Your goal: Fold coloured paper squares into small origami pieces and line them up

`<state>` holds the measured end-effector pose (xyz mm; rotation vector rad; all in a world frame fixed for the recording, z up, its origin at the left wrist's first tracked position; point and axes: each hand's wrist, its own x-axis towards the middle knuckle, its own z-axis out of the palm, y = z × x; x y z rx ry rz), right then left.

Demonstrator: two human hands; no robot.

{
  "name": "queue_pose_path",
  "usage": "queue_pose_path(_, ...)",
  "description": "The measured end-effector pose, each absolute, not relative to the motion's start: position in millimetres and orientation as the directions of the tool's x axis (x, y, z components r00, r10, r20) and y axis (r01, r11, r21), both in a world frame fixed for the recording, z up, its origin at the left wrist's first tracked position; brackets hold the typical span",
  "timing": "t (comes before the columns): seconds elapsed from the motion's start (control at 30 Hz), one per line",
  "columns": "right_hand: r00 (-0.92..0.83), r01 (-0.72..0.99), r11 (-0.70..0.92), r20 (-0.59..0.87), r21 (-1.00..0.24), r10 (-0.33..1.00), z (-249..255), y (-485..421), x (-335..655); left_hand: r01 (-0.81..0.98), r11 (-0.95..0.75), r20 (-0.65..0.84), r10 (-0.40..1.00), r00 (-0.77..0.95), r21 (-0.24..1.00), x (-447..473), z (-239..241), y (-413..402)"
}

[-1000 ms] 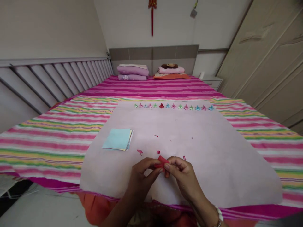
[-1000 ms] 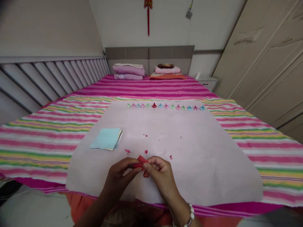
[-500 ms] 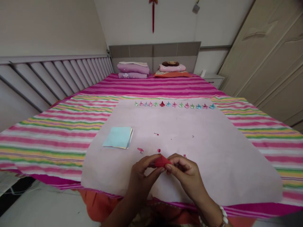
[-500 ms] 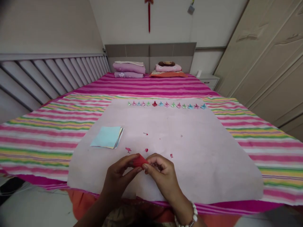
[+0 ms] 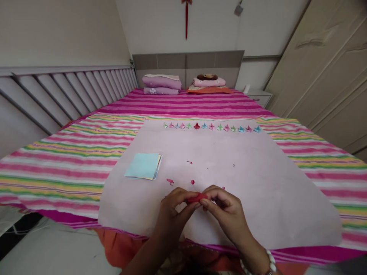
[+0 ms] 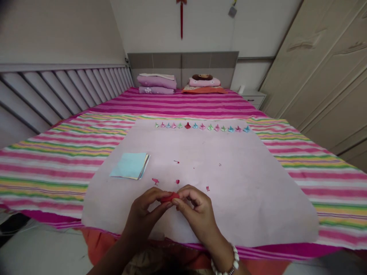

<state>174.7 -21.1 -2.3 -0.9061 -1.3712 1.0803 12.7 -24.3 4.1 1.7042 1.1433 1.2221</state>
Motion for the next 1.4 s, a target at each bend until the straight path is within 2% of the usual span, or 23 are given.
queue_pose_path(0.27, -0.071, -0.087, 0.288, 0.294, -0.954, 0.953, -2.6, -18.8, 171.9, 0.200, -0.343, 0.330, 0.939, 0.098, 0.918, 13.8, 1.6, -22.7)
queue_pose_path(0.47, -0.120, -0.036, 0.357, 0.359, -0.933, 0.926, -3.1, -17.1, 174.3, 0.183, -0.304, 0.284, 0.950, 0.126, 0.935, 14.0, 4.1, -26.9)
queue_pose_path(0.67, -0.144, 0.012, 0.341, 0.336, -0.940, 0.931, -2.6, -15.1, 175.1, 0.229, -0.232, 0.201, 0.968, 0.150, 0.945, 16.5, -0.4, -24.6)
queue_pose_path(0.8, -0.135, -0.020, 0.297, 0.297, -0.955, 0.945, -8.4, -11.4, 176.6, 0.316, -0.237, 0.149, 0.949, 0.278, 0.919, 15.4, -0.5, -20.9)
queue_pose_path(0.93, -0.161, -0.039, 0.261, 0.263, -0.965, 0.951, -14.2, -9.7, 176.4, 0.362, -0.305, 0.173, 0.919, 0.354, 0.881, 13.2, -1.3, -17.1)
queue_pose_path(1.0, -0.139, -0.046, 0.236, 0.240, -0.971, 0.961, -18.3, -9.3, 175.1, 0.355, -0.285, 0.164, 0.928, 0.335, 0.890, 13.3, -3.1, -14.6)
queue_pose_path(1.13, -0.086, -0.129, 0.133, 0.145, -0.983, 0.986, -26.7, -7.8, 174.4, 0.344, -0.140, 0.064, 0.973, 0.221, 0.929, 13.1, -6.6, -10.7)
queue_pose_path(1.2, -0.132, -0.151, 0.073, 0.093, -0.986, 0.987, -27.1, -6.8, 176.0, 0.311, -0.107, 0.036, 0.974, 0.224, 0.944, 11.1, -7.0, -9.6)
queue_pose_path(1.4, -0.395, -0.106, -0.029, 0.015, -0.994, 0.919, -16.3, -7.0, 181.4, 0.170, 0.009, -0.079, 0.908, 0.411, 0.985, 2.4, -5.1, -9.2)
